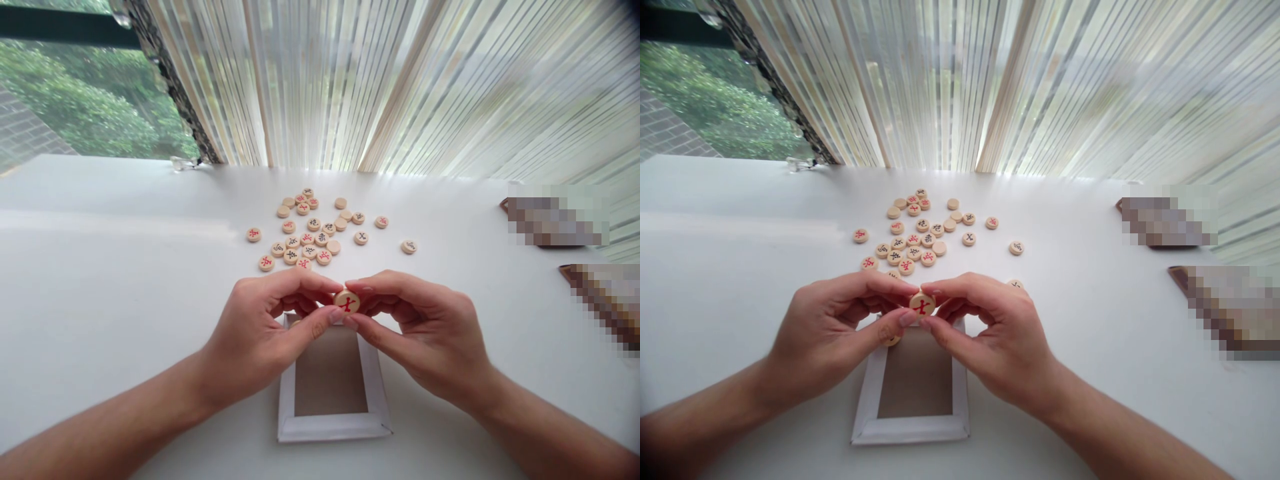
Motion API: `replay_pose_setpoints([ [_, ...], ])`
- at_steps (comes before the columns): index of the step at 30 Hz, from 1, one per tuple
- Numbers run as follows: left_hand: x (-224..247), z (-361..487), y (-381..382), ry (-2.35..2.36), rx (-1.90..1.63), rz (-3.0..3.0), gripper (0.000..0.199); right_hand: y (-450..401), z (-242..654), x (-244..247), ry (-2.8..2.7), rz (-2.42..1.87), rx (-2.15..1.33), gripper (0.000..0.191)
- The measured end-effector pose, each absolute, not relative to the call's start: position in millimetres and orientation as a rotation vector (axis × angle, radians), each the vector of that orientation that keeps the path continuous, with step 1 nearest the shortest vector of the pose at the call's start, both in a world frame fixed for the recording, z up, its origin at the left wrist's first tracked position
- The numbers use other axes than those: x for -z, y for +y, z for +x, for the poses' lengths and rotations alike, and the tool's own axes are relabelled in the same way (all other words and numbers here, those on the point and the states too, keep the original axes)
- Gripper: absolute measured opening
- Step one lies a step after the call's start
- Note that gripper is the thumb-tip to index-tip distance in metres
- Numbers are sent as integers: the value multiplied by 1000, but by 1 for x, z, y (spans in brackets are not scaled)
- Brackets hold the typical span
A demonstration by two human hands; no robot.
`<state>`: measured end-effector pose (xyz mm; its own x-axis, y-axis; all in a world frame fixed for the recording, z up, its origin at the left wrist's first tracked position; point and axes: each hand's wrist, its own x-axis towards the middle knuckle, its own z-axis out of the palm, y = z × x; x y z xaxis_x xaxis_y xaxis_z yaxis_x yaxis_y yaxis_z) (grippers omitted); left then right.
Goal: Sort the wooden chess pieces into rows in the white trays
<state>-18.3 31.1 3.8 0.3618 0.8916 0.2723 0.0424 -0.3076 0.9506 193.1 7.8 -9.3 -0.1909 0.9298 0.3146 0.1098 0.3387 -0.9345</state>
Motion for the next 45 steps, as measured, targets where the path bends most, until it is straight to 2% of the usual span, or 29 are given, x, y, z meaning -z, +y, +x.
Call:
replay_pose_setpoints([
  [7,-2,-17,31,859,-1125,1642,12,9,193,11,-1593,-980,-961,25],
  [12,-2,-17,31,838,-1129,1604,19,9,194,11,-1604,-984,-960,24],
  [35,0,-21,34,879,-1067,1623,24,12,195,5,-1565,-960,-1063,36],
  [45,-3,-18,32,852,-1105,1623,22,11,194,6,-1479,-1000,-1137,25],
])
